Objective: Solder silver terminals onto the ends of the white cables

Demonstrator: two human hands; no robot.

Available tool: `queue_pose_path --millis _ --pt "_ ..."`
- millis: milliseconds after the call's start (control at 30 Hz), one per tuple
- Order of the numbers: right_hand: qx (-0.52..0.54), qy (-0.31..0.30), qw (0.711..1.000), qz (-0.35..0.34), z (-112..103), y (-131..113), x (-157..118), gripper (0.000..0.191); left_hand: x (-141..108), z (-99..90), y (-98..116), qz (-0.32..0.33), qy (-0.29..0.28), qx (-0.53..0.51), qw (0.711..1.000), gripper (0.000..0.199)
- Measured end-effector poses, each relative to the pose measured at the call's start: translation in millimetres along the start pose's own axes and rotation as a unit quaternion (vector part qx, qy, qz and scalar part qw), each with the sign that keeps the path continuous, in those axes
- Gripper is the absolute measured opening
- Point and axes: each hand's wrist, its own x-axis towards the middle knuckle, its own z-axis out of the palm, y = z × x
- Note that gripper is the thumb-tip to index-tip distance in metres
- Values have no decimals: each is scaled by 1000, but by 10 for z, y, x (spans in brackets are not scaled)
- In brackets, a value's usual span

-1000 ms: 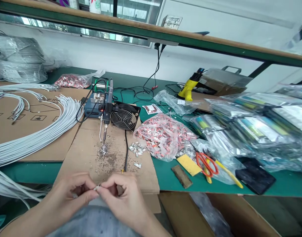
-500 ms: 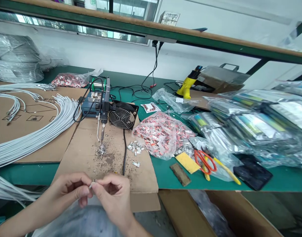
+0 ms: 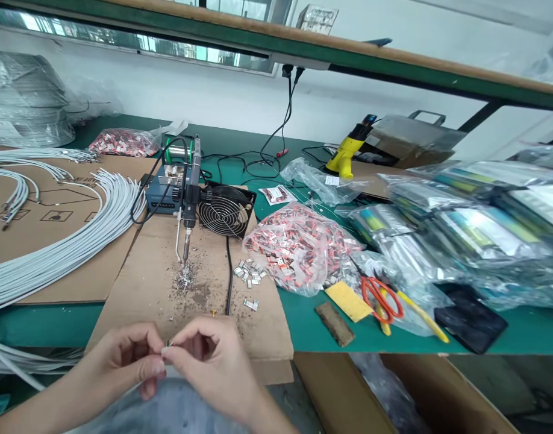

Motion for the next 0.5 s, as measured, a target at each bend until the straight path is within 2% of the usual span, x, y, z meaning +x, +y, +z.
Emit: queue_pose_path --millis 100,167,233,300,367,400,433,467,500 --pt "-28 12 998 -53 16 36 -27 21 39 26 3 -7 -8 -25 1000 40" --pt "-61 57 987 -135 74 72 -63 18 64 51 15 -17 -23 -56 998 48" --pt "-112 89 961 -236 88 75 -84 11 76 62 17 -21 -34 -62 997 52" --pt "-184 50 937 -293 -19 19 -62 12 68 46 4 -14 -21 -24 999 50" --pt "-283 -41 923 -258 -276 -76 16 18 45 5 -19 18 38 60 997 45" --pt "-332 -18 914 -232 -450 -124 77 17 31 -23 -32 43 80 107 990 43" --pt "-387 37 894 -221 -641 -162 151 14 19 -55 -46 68 115 144 981 41" --pt "-454 96 864 -196 -837 -186 237 14 10 -88 -61 88 140 171 971 40" --pt "-528 122 826 -152 -1026 -192 329 15 7 -122 -77 100 153 183 966 39"
